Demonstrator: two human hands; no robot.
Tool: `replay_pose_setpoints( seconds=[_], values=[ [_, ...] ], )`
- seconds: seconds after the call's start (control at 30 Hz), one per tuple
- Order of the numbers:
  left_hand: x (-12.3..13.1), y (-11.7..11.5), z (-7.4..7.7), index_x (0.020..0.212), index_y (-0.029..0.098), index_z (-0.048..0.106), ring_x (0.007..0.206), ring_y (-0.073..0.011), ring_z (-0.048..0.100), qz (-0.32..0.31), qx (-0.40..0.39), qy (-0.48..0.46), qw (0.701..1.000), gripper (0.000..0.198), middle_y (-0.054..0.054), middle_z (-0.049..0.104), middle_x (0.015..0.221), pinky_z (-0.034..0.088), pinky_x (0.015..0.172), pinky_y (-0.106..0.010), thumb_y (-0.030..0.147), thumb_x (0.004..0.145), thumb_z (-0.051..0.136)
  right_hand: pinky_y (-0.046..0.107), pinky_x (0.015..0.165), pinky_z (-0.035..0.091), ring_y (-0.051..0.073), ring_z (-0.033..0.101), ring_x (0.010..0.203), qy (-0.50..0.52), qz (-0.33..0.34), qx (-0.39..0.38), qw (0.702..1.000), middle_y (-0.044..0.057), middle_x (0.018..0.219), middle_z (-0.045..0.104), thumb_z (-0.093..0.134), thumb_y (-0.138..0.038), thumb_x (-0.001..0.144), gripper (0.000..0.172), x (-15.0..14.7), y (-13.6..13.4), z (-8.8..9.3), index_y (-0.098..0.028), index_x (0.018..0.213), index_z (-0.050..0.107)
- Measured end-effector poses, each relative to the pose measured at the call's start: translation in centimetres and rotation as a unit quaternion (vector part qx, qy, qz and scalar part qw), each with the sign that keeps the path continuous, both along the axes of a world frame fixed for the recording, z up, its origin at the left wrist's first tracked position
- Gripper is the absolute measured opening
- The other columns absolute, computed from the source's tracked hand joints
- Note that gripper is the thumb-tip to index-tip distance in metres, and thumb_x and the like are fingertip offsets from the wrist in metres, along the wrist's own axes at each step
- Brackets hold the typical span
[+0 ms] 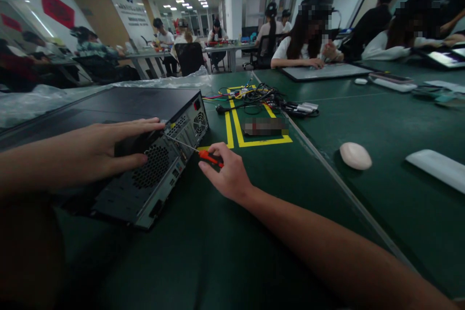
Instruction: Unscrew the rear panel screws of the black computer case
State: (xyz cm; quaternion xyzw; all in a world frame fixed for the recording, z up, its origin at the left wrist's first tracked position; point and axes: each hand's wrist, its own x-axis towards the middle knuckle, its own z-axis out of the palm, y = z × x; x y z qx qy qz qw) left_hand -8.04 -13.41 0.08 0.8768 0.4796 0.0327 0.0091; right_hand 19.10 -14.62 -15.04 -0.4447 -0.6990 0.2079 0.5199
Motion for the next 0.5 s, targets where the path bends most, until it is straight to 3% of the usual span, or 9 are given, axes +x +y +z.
replay_pose_setpoints(
  seconds=[0.13,0.5],
  values=[
    [0.03,0.05,0.05,0.163,0.036,0.043,0.137,-0.0352,0.061,0.007,-0.005,-0.002,1.0,0.076,-0.001,0.051,0.164,0.048,0.118,-0.047,0.057,0.091,0.058,0.036,0.08,0.054,0.02,0.069,0.084,0.005,0.008,0.007,1.0,0.003,0.094,0.072,0.07,-0.034,0.093,0.015,-0.06,0.02,0.05,-0.024,0.099,0.06],
    [-0.01,0.09,-0.21,0.161,0.035,0.046,0.141,-0.0346,0.058,-0.012,0.012,-0.004,1.0,0.074,0.0,0.05,0.164,0.045,0.121,-0.046,0.056,0.091,0.058,0.037,0.082,0.054,0.02,0.067,0.083,-0.002,-0.002,0.016,1.0,0.003,0.097,0.073,0.07,-0.035,0.093,0.015,0.04,0.1,-0.1,-0.025,0.099,0.061]
  ],
)
